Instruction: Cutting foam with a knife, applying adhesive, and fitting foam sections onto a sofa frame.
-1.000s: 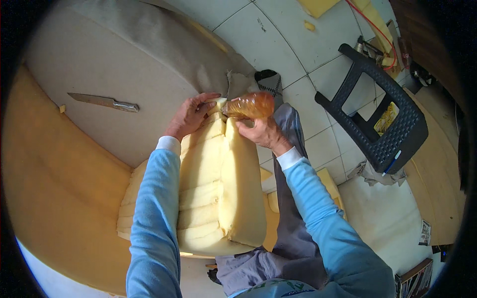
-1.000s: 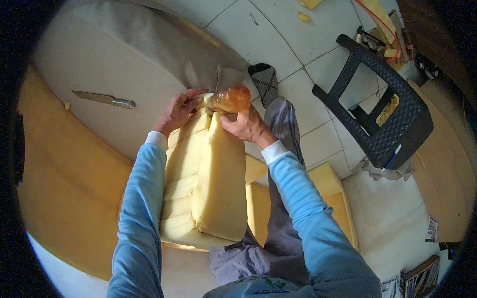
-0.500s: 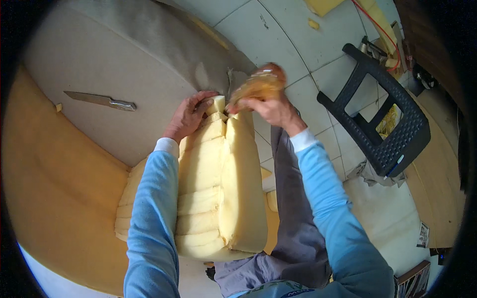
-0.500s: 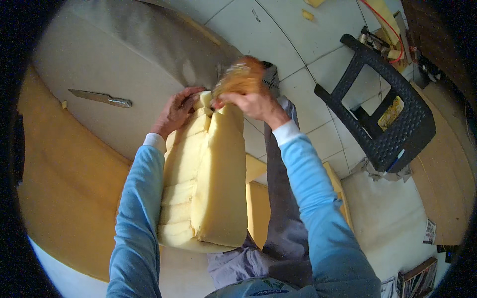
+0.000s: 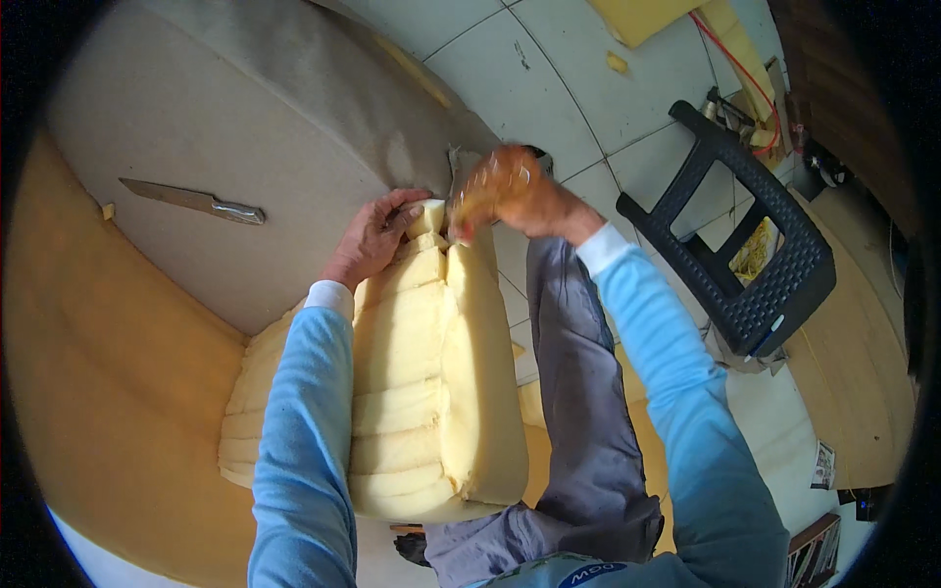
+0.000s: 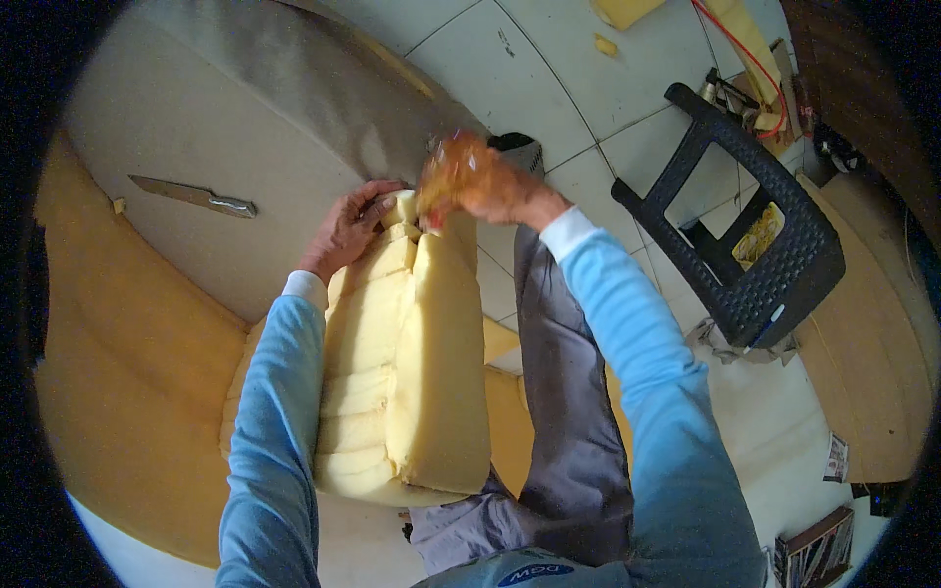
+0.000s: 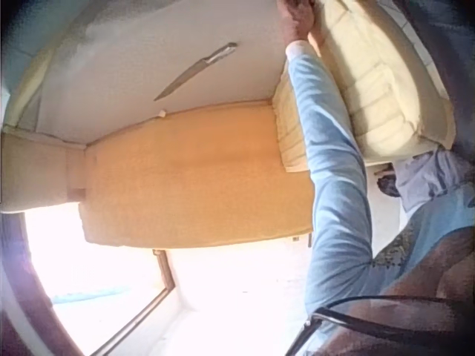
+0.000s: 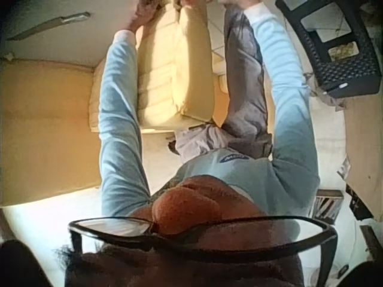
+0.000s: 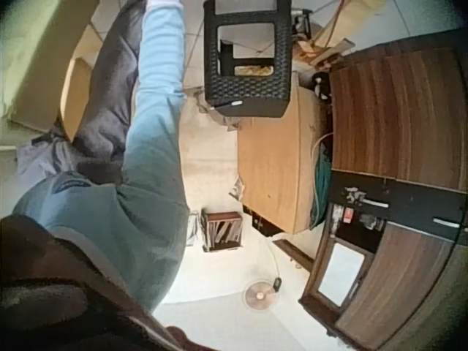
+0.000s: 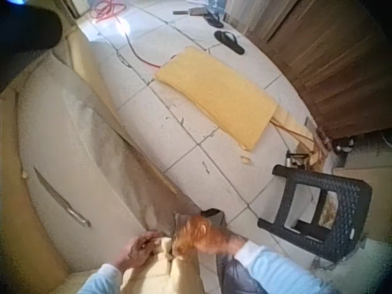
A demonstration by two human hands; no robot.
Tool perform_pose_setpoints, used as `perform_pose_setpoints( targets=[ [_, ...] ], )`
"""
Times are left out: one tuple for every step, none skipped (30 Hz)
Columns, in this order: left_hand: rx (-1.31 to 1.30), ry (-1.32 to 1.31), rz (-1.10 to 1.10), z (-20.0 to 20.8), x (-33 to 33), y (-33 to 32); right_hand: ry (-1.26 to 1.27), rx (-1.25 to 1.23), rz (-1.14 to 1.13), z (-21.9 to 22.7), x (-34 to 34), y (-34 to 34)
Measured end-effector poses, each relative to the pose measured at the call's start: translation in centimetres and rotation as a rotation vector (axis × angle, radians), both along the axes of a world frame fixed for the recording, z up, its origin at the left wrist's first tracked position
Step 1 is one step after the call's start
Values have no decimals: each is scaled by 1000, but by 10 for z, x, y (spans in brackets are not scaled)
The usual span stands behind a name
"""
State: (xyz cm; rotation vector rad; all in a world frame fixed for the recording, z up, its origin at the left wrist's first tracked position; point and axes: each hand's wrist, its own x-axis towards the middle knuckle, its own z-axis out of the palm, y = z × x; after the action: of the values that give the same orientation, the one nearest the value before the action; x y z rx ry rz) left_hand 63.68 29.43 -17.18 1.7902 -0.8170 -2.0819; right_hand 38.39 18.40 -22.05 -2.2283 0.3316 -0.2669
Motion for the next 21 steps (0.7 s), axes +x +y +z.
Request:
perform_pose_setpoints(
  targets=[
    [7, 3, 4, 1, 2, 2, 85, -86, 15, 6, 1, 10],
    [-19, 40, 21, 1, 6, 3, 170, -173, 30, 10, 3, 16],
    [-46, 78, 39, 2, 8, 5, 226, 167, -56, 8, 6, 13],
    [-53, 80, 42, 1, 5, 1, 228, 159, -54, 2, 3, 14],
    [-40, 41, 8, 1, 0, -2, 157, 105, -6, -3, 1, 16],
    [-27, 3, -25, 0, -4, -6, 87, 51, 41, -7, -4, 17],
    [0, -26, -23, 5, 11, 6, 187, 766, -61, 34, 19, 9],
    [8, 25, 16, 6, 8, 0, 201, 759, -67, 40, 16, 1],
    [27, 75, 56, 8, 4, 0, 314, 641, -199, 42, 12, -3],
    [28, 75, 57, 7, 3, 5, 411, 515, -323, 38, 13, -9],
    [-11, 43, 50, 0, 3, 7, 79, 418, -176, 26, 16, -8],
    [-49, 10, 44, -7, 5, 9, 69, 410, -173, 19, 12, -5],
    [-57, 10, -8, -5, 1, 9, 84, 480, -164, 35, 8, 2],
    [-52, 25, -7, -4, -1, 7, 99, 552, -156, 44, 6, 7],
    [5, 69, 54, -4, -3, 5, 310, 377, -100, 5, -1, 22],
    [47, 95, 110, -1, -1, -2, 305, 368, -104, 3, 0, 19],
    [56, 101, 93, 1, -2, -3, 179, 263, -107, 2, 0, 16],
    [45, 100, 89, 3, -3, -6, 54, 157, -108, 1, -2, 12],
    [1, 62, 60, 1, 0, -3, 80, 140, 29, 4, -5, 16],
    [-32, 26, 33, 0, 4, 8, 71, 152, 28, 17, 9, 15],
    [-8, 64, 99, -8, 13, 20, 231, 330, -90, 29, 23, 10]
  ],
)
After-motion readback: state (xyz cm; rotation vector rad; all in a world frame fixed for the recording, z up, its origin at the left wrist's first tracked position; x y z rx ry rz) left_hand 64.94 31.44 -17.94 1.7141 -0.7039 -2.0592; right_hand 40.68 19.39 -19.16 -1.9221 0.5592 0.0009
